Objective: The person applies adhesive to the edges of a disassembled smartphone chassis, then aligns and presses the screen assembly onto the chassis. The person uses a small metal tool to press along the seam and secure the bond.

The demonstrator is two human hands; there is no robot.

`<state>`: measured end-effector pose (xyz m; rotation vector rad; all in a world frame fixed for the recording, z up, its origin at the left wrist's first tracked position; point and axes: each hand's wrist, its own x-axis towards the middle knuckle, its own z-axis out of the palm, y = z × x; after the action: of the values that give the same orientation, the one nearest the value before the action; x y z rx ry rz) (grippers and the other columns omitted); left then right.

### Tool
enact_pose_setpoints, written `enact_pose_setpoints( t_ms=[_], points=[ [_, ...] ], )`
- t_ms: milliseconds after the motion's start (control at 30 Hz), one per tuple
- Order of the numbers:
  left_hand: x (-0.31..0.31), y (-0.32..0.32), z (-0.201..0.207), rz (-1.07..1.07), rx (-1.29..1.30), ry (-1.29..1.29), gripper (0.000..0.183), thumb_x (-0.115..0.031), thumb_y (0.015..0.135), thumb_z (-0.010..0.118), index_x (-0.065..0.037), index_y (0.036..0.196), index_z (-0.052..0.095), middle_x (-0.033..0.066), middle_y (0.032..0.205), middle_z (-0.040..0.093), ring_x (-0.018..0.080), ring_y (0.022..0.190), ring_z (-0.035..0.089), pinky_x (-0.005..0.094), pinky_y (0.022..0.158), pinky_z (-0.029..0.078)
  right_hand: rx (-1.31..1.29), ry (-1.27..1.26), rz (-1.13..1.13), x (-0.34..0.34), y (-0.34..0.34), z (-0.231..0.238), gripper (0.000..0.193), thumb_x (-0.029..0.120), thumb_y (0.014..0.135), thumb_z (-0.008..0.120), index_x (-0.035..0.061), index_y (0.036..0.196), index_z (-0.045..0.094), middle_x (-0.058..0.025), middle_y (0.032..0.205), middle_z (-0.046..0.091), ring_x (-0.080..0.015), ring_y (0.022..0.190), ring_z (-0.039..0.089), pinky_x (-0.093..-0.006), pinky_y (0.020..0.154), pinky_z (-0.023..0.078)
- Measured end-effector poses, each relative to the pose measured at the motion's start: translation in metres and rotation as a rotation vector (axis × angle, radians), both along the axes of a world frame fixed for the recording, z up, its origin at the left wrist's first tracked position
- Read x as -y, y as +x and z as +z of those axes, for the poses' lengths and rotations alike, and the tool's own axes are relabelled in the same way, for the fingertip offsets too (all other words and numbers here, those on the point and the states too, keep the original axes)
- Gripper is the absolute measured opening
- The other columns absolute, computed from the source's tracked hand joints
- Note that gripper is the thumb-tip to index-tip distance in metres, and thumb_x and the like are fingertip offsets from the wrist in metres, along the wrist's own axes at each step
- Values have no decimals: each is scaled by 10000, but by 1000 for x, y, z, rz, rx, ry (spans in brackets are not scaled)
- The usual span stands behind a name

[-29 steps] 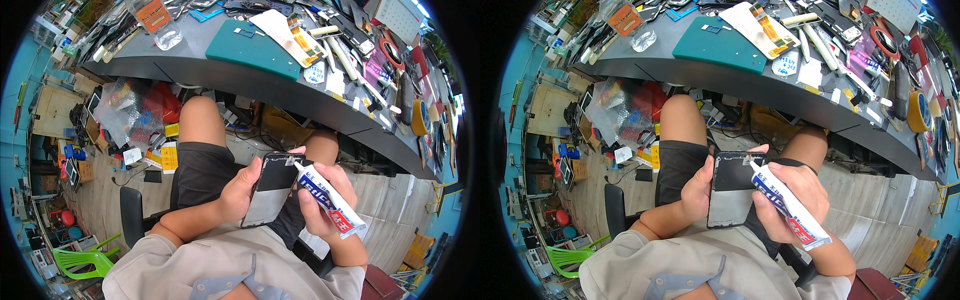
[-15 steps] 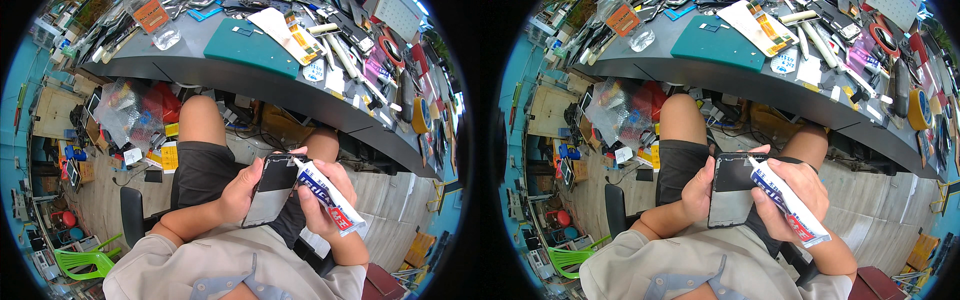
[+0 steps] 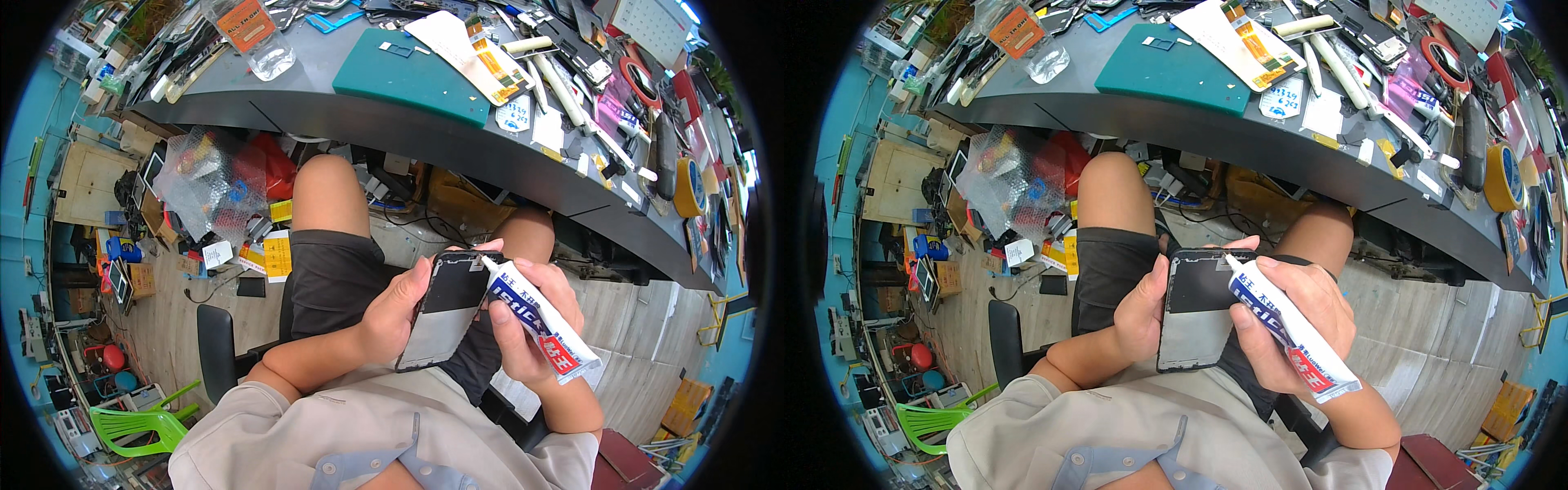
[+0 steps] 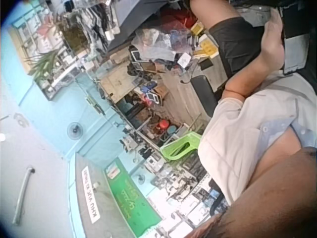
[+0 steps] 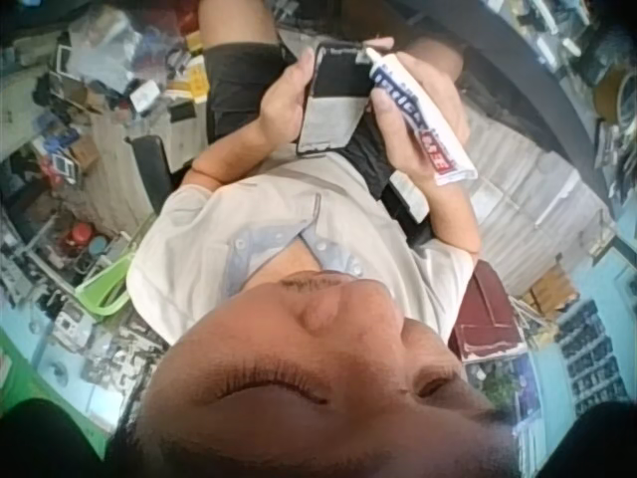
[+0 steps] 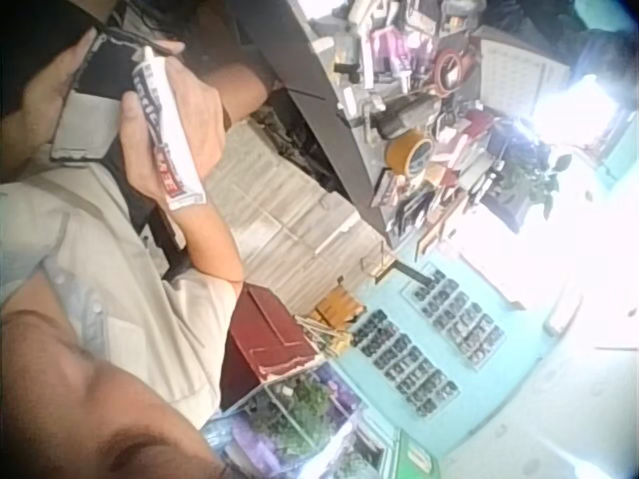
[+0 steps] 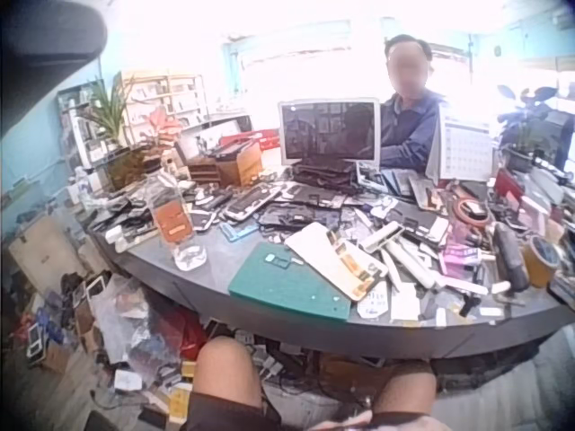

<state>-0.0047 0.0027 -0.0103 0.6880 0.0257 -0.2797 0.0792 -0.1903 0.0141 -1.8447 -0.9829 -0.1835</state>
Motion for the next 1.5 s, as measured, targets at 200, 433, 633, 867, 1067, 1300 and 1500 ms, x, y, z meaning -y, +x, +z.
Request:
enact_pose_setpoints(
  t_ms=[200,433,633,867,1067,1300,1500],
  points=[
    [0,0,0,8,-1,21,902,-671,1137,219,38,1689,290,164,1671,460,253,1510,484,420,1259,362,-17,28,-6,0,1,-2,485,85,829,857,-33,1264,679,-188,1070,765,-306,813,730,-377,730,577],
    [0,-1,0,46,37,50,846,-621,1157,228,35,1686,306,132,1661,441,229,1458,502,400,1233,380,-16,6,-24,1,0,0,475,76,819,856,-29,1252,690,-187,1079,763,-304,816,733,-375,731,577],
    [-1,0,-3,43,54,-51,768,-553,1183,256,10,1705,278,103,1533,559,192,1333,563,375,1184,413,-14,6,-30,0,0,-2,470,82,826,853,-28,1253,690,-185,1079,763,-303,818,733,-378,733,578],
    [0,0,-1,72,58,-32,761,-547,1185,256,13,1699,288,111,1559,544,204,1360,556,388,1202,408,-3,1,-28,1,1,0,466,81,834,846,-30,1257,685,-184,1076,763,-303,818,731,-378,735,577],
    [-1,-1,-5,50,73,-26,766,-551,1184,256,16,1698,289,100,1523,570,192,1310,578,374,1169,431,-23,3,-32,0,0,0,463,77,831,847,-31,1252,686,-181,1066,761,-308,811,729,-376,729,576],
    [-8,1,-11,8,81,-97,872,-639,1141,309,27,1704,266,135,1455,610,210,1214,626,367,1091,489,-294,157,-25,8,-2,-5,481,129,923,792,-53,1330,611,-151,1083,729,-242,883,714,-325,822,565],
    [-14,-3,-7,-39,6,-336,1000,-778,1069,236,8,1674,365,252,1296,614,325,1004,685,442,845,577,-1037,633,-53,0,17,-2,445,354,1068,563,-32,1287,598,-151,945,663,-244,767,670,-355,604,566]
  ],
)
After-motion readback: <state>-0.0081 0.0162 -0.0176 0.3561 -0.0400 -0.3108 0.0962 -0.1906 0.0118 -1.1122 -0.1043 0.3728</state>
